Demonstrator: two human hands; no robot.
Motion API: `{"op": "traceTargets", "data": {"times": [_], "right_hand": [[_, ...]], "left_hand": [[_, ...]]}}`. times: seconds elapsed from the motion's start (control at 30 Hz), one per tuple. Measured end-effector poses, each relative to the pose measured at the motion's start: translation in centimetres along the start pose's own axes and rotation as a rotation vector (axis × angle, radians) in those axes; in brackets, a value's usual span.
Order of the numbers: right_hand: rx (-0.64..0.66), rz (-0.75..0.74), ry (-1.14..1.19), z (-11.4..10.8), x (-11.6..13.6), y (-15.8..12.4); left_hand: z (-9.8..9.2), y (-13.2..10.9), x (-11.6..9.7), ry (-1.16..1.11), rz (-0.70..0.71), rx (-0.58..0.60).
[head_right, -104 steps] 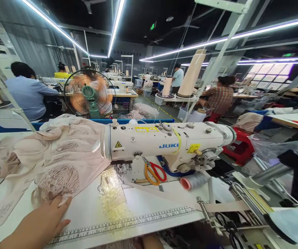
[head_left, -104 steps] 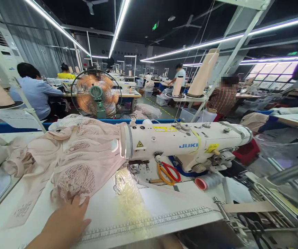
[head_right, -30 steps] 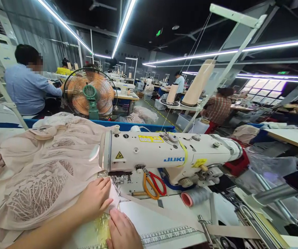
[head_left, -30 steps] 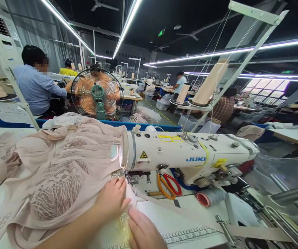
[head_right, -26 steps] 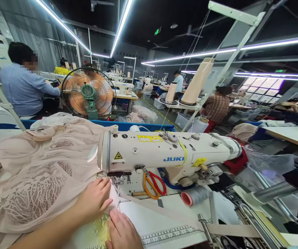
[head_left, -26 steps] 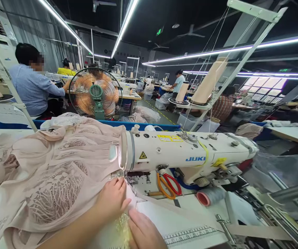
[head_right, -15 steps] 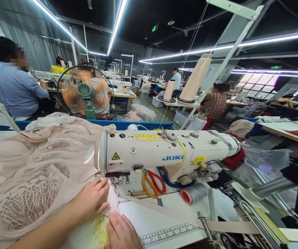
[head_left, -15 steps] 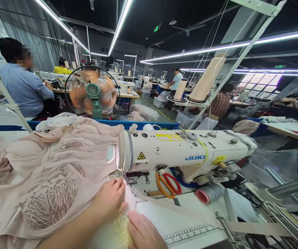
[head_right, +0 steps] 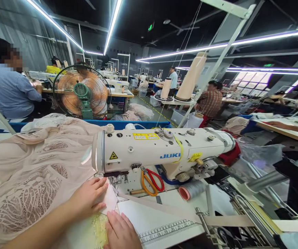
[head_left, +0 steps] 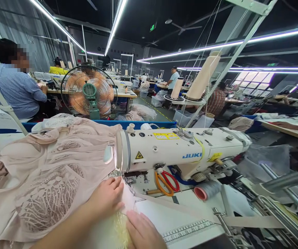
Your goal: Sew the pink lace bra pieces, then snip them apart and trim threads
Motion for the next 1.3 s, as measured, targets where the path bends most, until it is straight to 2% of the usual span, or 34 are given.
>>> {"op": "traceTargets", "data": {"times": [0.13,0.27,0.37,0.5,0.6,0.67,0.73,0.8,0.87,0.97,1.1,1.3], "right_hand": [[-0.061,0.031,0.003,0.3,-0.1,0.1],[0.010,0.012,0.026,0.1,0.0,0.7],[-0.062,0.073,0.050,-0.8,-0.2,1.4],[-0.065,0.171,0.127,-0.3,-0.3,2.5],[-0.054,0.236,0.181,0.6,-0.3,3.2],[-0.050,0.273,0.200,1.1,-0.3,3.6],[-0.032,0.299,0.223,1.3,-0.2,3.9],[0.008,0.314,0.265,1.4,-0.2,4.2],[0.072,0.330,0.318,1.3,-0.2,4.3],[0.184,0.360,0.397,1.1,-0.2,4.4],[0.239,0.376,0.425,0.3,-0.4,4.5],[0.279,0.381,0.428,-0.5,-0.5,5.0]], "left_hand": [[-0.2,0.2,0.3,-0.009,0.012,-0.018],[-0.7,0.6,0.5,-0.001,0.007,0.006],[-1.1,1.0,0.7,0.032,0.010,0.005],[-1.6,1.0,-0.2,0.117,0.083,-0.089],[-0.7,-0.2,-1.9,0.131,0.139,-0.110],[0.4,-1.2,-2.5,0.094,0.090,-0.064],[1.3,-2.0,-2.4,0.059,0.011,-0.015],[1.7,-2.4,-2.2,0.047,-0.007,0.016],[1.6,-2.4,-1.8,0.044,0.051,0.003],[0.8,-2.2,-1.0,0.024,0.192,-0.111],[-0.3,-2.0,0.0,-0.001,0.311,-0.215],[-1.0,-1.2,0.9,0.017,0.369,-0.194]]}}
Point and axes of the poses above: each hand's wrist, its own y-axis towards the middle knuckle, its own z-axis out of the palm, x = y × z, the point moved 7 cm from there along y, towards the middle knuckle, and after that the axes turned 1 degree about -x, right-handed, at the moved point
